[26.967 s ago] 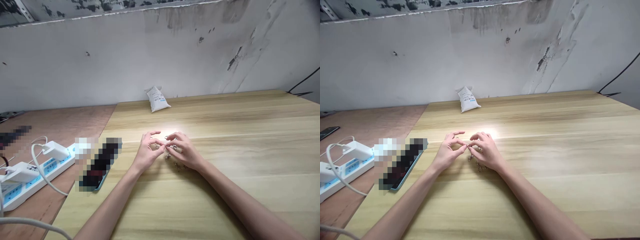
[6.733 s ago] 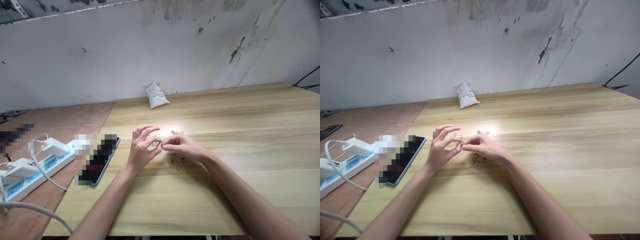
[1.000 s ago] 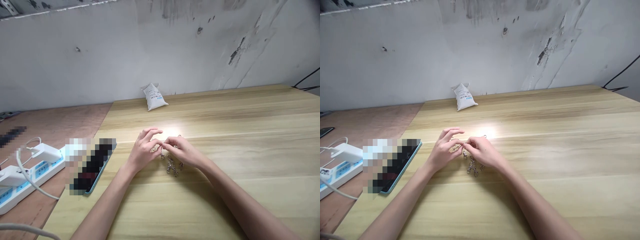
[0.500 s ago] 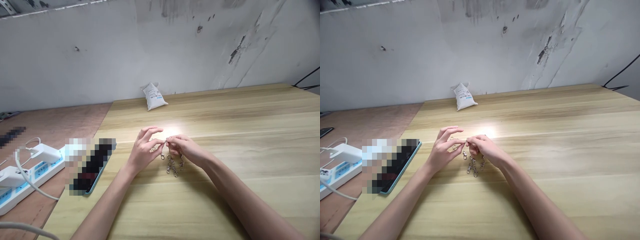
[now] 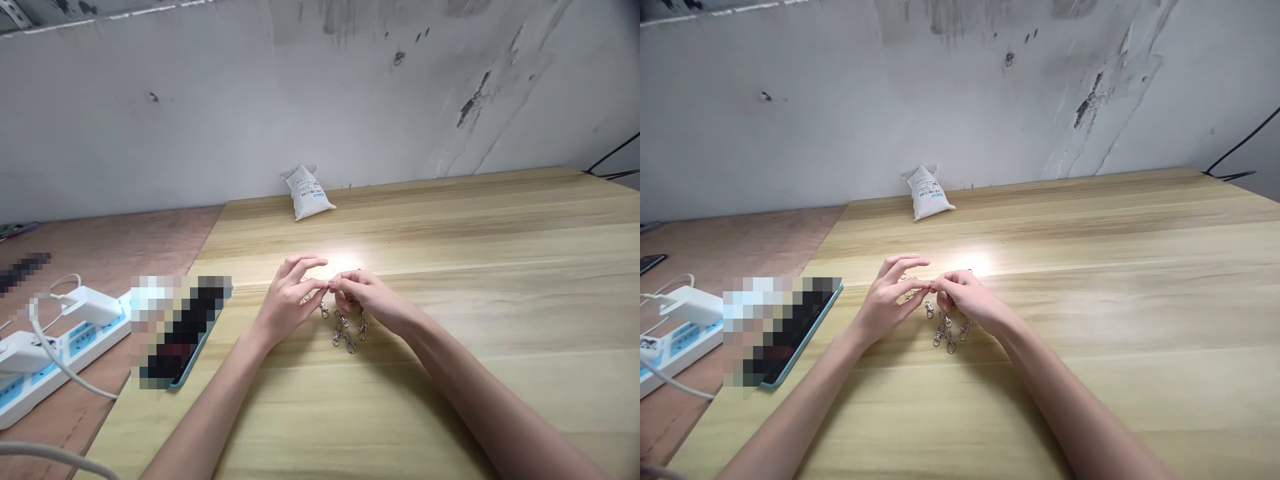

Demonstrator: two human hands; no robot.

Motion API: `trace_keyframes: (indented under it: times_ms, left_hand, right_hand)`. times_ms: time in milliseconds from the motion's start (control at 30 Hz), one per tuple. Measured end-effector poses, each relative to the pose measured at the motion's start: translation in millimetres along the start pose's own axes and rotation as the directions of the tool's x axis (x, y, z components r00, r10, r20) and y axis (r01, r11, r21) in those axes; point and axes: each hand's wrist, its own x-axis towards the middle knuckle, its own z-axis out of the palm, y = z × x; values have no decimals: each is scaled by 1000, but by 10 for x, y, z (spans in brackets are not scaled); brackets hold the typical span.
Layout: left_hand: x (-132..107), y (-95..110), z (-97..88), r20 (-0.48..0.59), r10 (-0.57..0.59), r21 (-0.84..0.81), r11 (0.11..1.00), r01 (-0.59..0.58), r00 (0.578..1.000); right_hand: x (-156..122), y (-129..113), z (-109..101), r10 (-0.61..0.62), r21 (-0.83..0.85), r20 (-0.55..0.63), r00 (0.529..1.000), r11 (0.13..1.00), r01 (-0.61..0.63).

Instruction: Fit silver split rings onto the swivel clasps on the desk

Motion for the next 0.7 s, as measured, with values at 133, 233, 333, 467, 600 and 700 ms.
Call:
trace_keyframes:
  times_ms: [133,233,333,467,600,700]
  left_hand:
    - [-2,19,-4,-18,-31,23,999,31,999]
    - [-2,36,-12,-54,-62,42,997,64,997]
    - [1,50,-28,-88,-94,44,994,98,992]
    - [8,51,-57,-106,-169,11,985,171,980]
    - [7,26,-64,-67,-260,-49,965,257,963]
    - [-3,10,-39,-14,-287,-63,956,285,958]
  right_hand:
    - [-19,-35,3,27,-21,1,1000,999,-27]
    - [-24,-49,10,-2,-75,34,999,997,4]
    - [-10,-25,6,-143,-251,31,989,957,146]
    - [34,47,-45,-415,-624,-4,910,712,322]
    - [59,82,-85,-602,-789,-7,799,493,365]
    - [60,95,-42,-668,-841,22,744,390,375]
